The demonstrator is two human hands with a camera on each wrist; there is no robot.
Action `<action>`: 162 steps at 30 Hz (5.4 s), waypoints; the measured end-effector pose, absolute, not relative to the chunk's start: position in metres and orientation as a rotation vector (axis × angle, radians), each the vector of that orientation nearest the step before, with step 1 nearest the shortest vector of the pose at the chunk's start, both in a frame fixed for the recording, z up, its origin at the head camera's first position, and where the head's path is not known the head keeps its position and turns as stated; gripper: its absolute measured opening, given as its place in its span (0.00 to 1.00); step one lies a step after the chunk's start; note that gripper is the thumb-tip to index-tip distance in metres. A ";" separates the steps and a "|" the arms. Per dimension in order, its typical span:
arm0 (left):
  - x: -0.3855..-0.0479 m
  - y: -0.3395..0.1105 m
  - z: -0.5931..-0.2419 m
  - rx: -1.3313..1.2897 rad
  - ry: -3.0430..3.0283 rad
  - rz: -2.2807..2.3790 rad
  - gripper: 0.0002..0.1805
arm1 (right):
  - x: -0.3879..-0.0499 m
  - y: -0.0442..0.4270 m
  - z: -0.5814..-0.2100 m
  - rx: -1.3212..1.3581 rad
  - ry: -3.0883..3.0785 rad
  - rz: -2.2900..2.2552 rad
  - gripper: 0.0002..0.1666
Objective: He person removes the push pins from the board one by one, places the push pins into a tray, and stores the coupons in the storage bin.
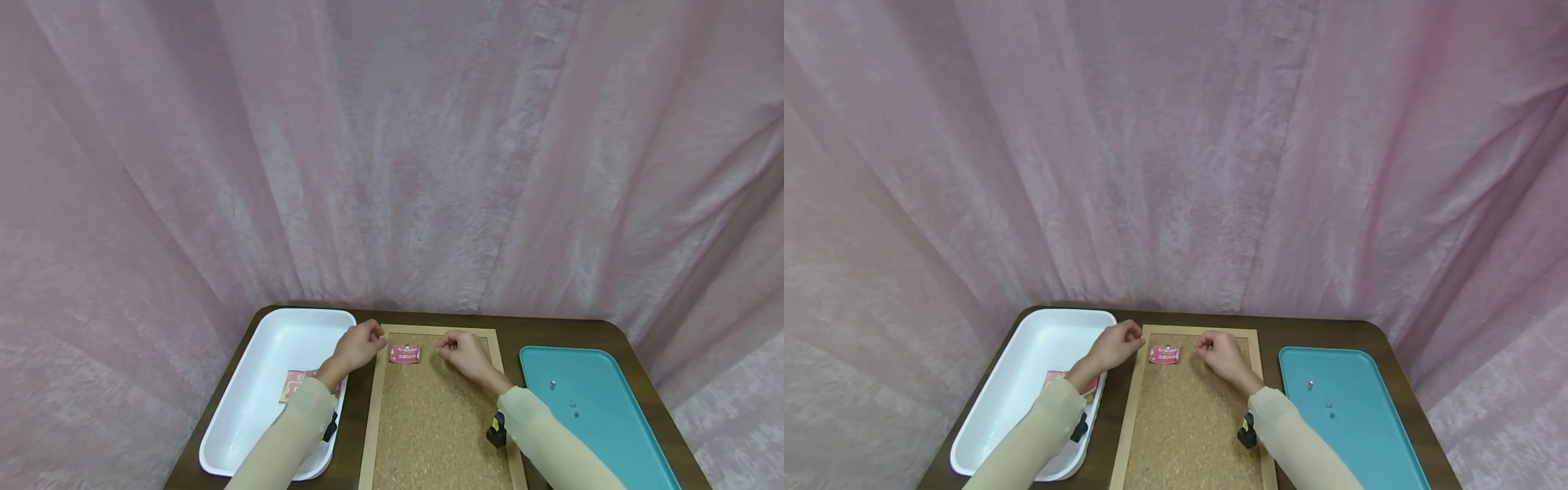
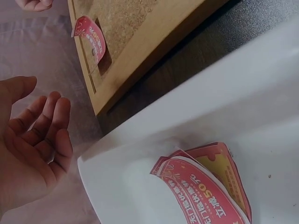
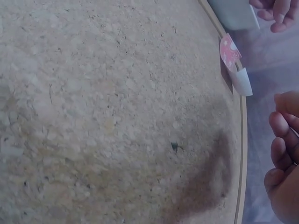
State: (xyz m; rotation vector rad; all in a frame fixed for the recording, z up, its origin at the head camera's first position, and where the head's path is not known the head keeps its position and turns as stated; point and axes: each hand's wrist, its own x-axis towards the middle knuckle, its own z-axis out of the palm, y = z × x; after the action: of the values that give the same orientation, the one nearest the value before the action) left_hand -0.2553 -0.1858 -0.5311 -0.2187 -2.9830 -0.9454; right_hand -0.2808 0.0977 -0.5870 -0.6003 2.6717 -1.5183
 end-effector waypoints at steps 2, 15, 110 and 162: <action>-0.255 -0.184 -0.531 -0.214 -2.983 -0.941 0.07 | -0.280 0.096 -0.588 -0.588 2.662 -1.527 0.03; -0.252 -0.181 -0.538 -0.183 -3.022 -0.980 0.08 | -0.281 0.088 -0.598 -0.560 2.651 -1.539 0.04; -0.251 -0.136 -0.577 0.036 -3.161 -0.856 0.14 | -0.299 0.029 -0.611 -0.574 2.679 -1.151 0.06; -0.256 -0.135 -0.584 0.061 -3.075 -1.221 0.17 | -0.298 0.028 -0.603 -0.449 2.672 -1.069 0.03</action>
State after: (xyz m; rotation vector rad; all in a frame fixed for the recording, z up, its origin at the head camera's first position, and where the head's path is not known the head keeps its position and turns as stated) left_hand -0.2556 -0.1354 -0.5844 0.0610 -3.0749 -1.2215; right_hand -0.2979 0.0278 -0.6027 -0.4490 2.6721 -1.0692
